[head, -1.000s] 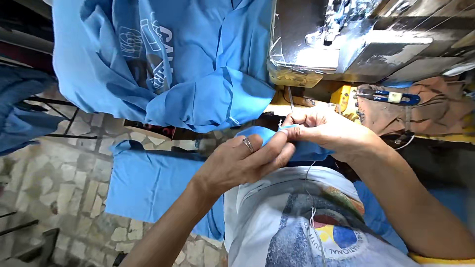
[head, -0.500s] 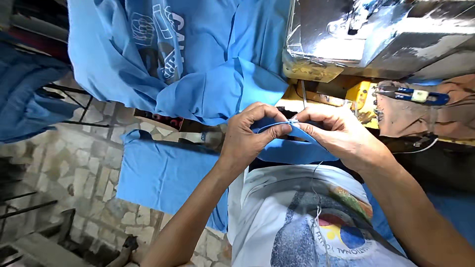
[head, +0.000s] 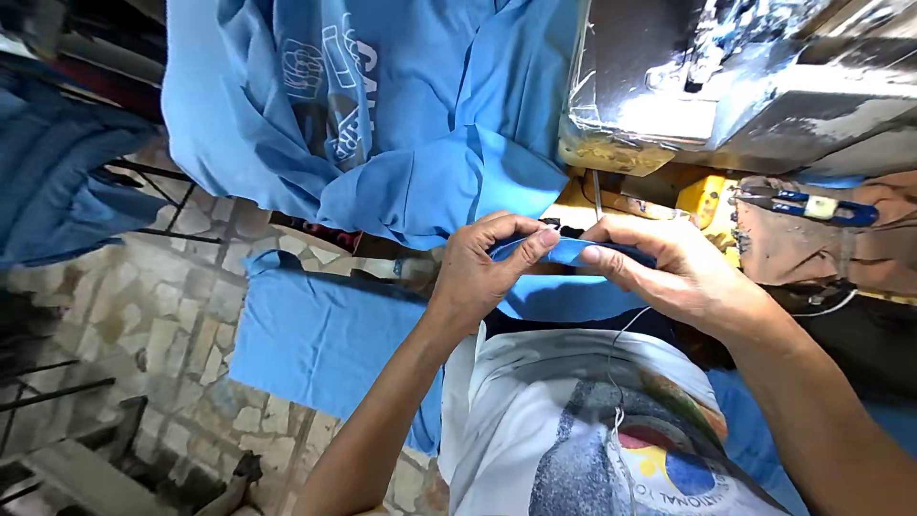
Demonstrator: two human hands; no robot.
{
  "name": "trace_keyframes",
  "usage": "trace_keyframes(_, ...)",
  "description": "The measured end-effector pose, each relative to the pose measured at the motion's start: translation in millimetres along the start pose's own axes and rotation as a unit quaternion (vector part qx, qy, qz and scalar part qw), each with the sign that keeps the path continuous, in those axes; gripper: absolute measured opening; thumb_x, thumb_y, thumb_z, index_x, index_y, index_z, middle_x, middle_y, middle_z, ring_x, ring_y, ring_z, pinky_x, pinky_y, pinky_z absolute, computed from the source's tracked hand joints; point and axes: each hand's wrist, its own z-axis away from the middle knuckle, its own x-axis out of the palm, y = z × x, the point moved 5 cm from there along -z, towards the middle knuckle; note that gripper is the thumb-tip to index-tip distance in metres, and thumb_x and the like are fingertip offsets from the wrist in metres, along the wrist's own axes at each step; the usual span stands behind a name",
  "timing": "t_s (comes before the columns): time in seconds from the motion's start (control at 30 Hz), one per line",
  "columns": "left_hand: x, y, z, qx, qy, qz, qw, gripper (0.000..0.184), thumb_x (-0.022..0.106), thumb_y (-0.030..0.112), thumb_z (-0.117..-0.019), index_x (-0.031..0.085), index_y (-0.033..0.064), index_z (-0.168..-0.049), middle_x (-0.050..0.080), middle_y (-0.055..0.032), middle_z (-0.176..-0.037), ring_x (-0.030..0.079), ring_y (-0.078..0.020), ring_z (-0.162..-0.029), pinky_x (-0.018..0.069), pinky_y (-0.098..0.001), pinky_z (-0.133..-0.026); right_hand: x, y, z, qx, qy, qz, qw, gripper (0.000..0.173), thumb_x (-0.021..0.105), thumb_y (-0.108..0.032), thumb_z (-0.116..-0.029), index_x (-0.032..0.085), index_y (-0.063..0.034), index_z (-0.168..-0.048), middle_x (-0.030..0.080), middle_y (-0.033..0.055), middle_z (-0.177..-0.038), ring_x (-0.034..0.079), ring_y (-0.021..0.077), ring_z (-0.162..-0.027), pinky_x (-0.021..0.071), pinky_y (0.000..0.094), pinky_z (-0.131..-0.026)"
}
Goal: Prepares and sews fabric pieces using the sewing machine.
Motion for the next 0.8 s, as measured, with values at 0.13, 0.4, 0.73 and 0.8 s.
trace_keyframes(0.13, -6.6, -6.8, 6.2, -0.006, -0.001, 0.023, 1.0, 0.009, 0.071, 0.013, -0.095, 0.078, 0.0074, -0.097, 0.068, 0.0026, -0.091, 0.065, -0.0035, -0.085, 0.0541, -0.0179, -0.075, 6.2, 0.2, -5.4, -0.02, 0.011, 0.028, 0.999, 0.018, 0.059, -0.024, -0.1011, 0.073, -0.0144, -0.097, 0.063, -0.0097, -0.081, 0.055, -0.0046, -0.066, 0.0455, 0.0134, -0.058)
trace_keyframes(0.4, -44.0, -35.0, 39.3, 0.024, 0.148, -0.137, 0.979, 0.016, 0.075, 0.024, -0.0914, 0.079, 0.0093, -0.089, 0.074, 0.0033, -0.09, 0.068, -0.0031, -0.089, 0.0556, -0.0254, -0.083, 76.1, 23.3, -27.7, 0.066, -0.077, -0.187, 0.977, 0.023, 0.055, -0.025, -0.1051, 0.07, -0.0075, -0.103, 0.057, -0.0103, -0.071, 0.049, -0.0067, -0.059, 0.0426, 0.0119, -0.056)
trace_keyframes(0.73, -107.3, -50.7, -41.2, 0.099, 0.096, -0.458, 0.878, 0.035, 0.063, 0.032, -0.1014, 0.065, -0.0021, -0.093, 0.066, -0.0194, -0.127, 0.071, -0.0331, -0.093, 0.0566, -0.0472, -0.068, 77.4, 12.4, -155.3, -0.078, 0.026, 0.123, 0.989, 0.016, 0.064, -0.013, -0.0984, 0.076, -0.0027, -0.097, 0.069, 0.0113, -0.086, 0.067, 0.0205, -0.078, 0.055, 0.037, -0.074)
trace_keyframes(0.8, -103.9, -52.1, -36.3, 0.115, 0.115, -0.46, 0.873, 0.034, 0.062, 0.029, -0.1018, 0.066, -0.0037, -0.094, 0.067, -0.0214, -0.11, 0.069, -0.0357, -0.09, 0.0554, -0.0473, -0.069, 78.3, 13.6, -155.9, -0.116, 0.033, 0.139, 0.983, 0.014, 0.065, -0.011, -0.0974, 0.076, -0.0027, -0.096, 0.065, 0.0139, -0.1, 0.065, 0.0223, -0.088, 0.0552, 0.0358, -0.077)
